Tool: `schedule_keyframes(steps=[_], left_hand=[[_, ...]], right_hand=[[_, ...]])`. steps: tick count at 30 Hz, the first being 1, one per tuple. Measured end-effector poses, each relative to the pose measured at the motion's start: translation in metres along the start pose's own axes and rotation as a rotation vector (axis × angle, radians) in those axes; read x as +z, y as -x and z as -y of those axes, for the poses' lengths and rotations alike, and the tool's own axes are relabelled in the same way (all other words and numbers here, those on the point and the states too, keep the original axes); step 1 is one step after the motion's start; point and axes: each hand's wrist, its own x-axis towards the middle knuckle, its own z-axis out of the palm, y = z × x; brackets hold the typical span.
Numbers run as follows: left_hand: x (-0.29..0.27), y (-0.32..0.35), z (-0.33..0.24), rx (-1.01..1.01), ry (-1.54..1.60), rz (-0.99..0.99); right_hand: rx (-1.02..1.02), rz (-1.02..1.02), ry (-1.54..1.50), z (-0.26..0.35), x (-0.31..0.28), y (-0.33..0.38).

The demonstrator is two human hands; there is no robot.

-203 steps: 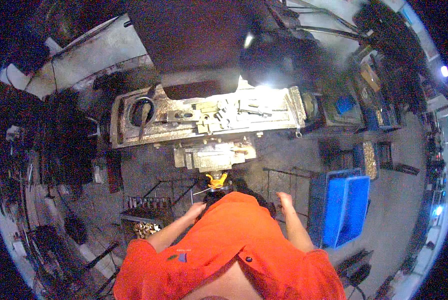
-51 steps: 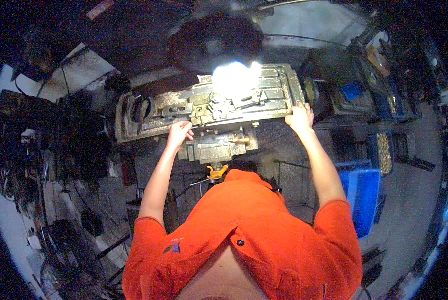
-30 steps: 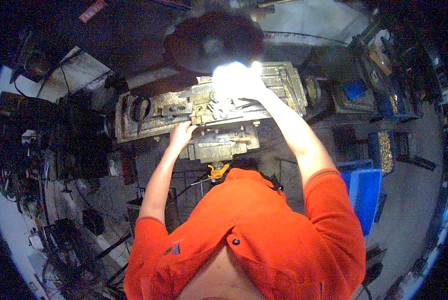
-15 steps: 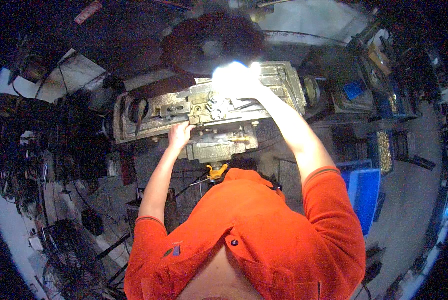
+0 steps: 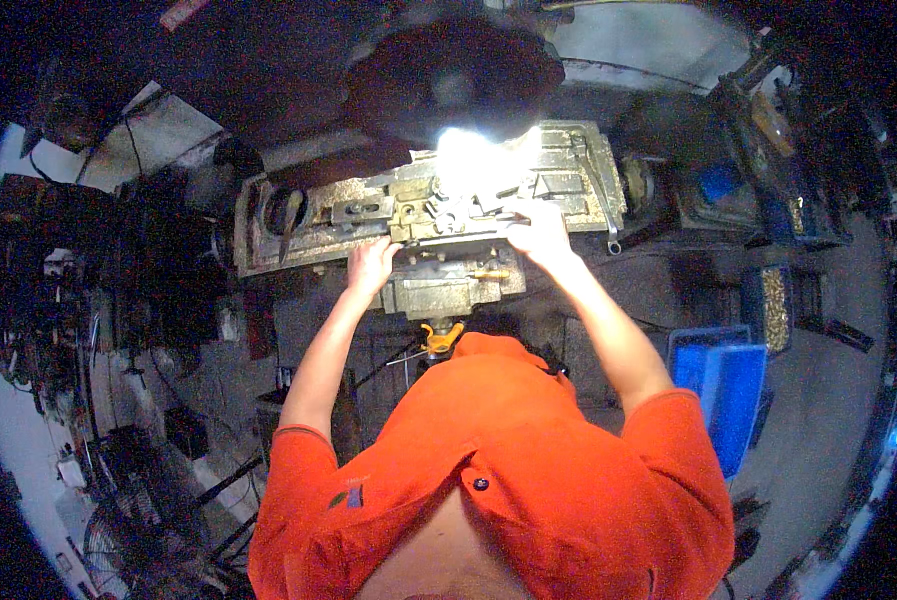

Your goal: The person uses a wrench to tighten bolts on a milling machine table, then uses a screwdriver to adjust a component on the machine. The person continues to tighten bolts and adjust parts of the machine throughout the clip.

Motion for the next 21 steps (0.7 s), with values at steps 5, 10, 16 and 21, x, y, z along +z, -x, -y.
schedule_keyframes(steps=[5,10,16,21], left_hand=[[-0.001,-0.004,0.002,-0.001,0.015,0.075],[0.011,-0.003,0.022,-0.032,0.18,0.086],[0.003,-0.013,0.022,-0.282,0.584,0.345],[0.015,-0.011,0.028,-0.291,0.615,0.339]], right_hand=[[-0.23,0.062,0.353,-0.031,0.022,0.03],[-0.296,0.095,0.388,-0.037,0.029,0.022],[-0.309,0.133,0.372,-0.034,0.022,0.015],[-0.315,0.142,0.403,-0.037,0.024,0.013]])
